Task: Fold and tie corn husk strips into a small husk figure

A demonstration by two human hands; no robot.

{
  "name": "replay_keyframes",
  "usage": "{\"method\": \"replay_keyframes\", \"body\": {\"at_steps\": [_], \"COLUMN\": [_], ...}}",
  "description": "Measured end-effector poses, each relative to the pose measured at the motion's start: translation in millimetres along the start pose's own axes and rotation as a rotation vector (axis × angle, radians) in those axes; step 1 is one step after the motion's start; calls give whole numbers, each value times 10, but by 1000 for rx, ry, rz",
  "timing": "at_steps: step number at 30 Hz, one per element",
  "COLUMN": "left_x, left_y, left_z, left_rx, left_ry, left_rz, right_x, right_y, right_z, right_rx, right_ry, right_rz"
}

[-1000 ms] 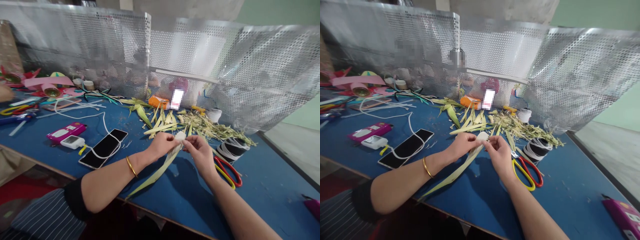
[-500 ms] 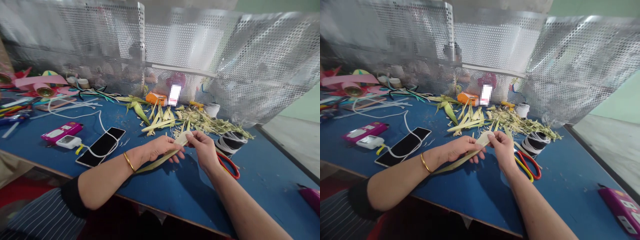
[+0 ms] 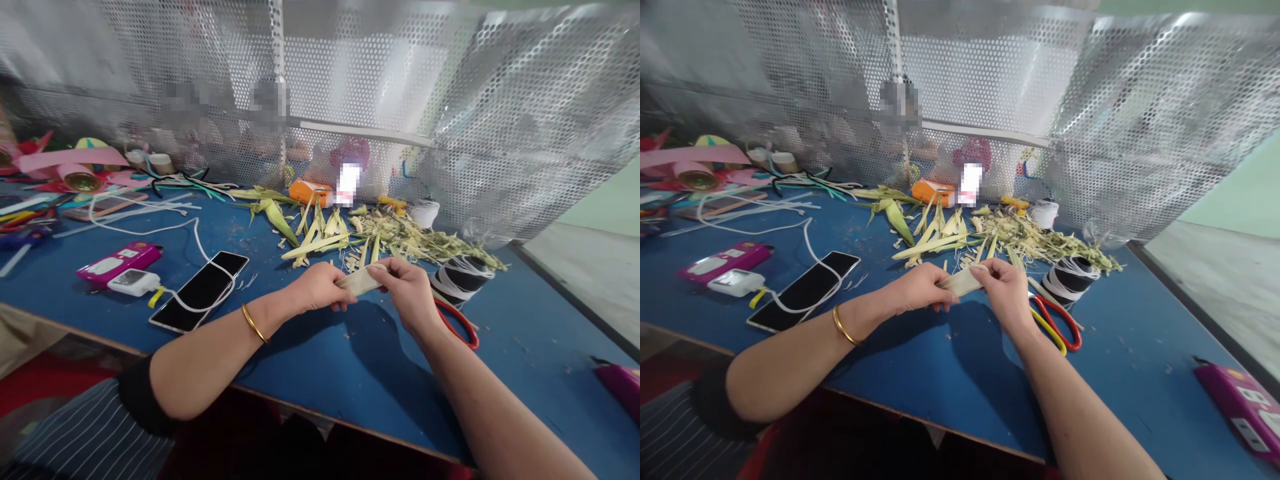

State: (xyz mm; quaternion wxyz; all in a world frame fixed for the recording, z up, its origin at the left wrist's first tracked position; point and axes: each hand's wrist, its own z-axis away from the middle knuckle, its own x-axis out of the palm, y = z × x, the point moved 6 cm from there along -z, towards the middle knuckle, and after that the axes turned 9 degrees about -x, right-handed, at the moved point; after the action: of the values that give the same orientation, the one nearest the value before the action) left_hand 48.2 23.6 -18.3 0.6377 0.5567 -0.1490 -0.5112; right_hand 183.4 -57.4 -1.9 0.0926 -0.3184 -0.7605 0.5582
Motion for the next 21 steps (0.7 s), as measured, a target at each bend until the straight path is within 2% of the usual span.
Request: {"method": "replay_keyframes", "body": {"at_steps": [3, 6, 11, 17, 21], "left_x": [-59, -100, -56, -161, -137], "left_y": [-12, -4, 53, 26, -22], "left_z": [-24, -29, -5, -31, -67], "left_rx": [28, 48, 78, 54, 54], "left_ry": [3, 43, 45, 210, 177], "left_rz": [-73, -111, 1, 10, 74], "right_x": [9, 34, 137, 110, 138], "right_y": [46, 63, 57, 133, 118], "right_z": [3, 14, 45, 33, 3], "right_rx": [96, 123, 105, 120, 25], "right_ry": [-15, -6, -53, -159, -207], "right_rz": [-43, -67, -103, 17, 122]}}
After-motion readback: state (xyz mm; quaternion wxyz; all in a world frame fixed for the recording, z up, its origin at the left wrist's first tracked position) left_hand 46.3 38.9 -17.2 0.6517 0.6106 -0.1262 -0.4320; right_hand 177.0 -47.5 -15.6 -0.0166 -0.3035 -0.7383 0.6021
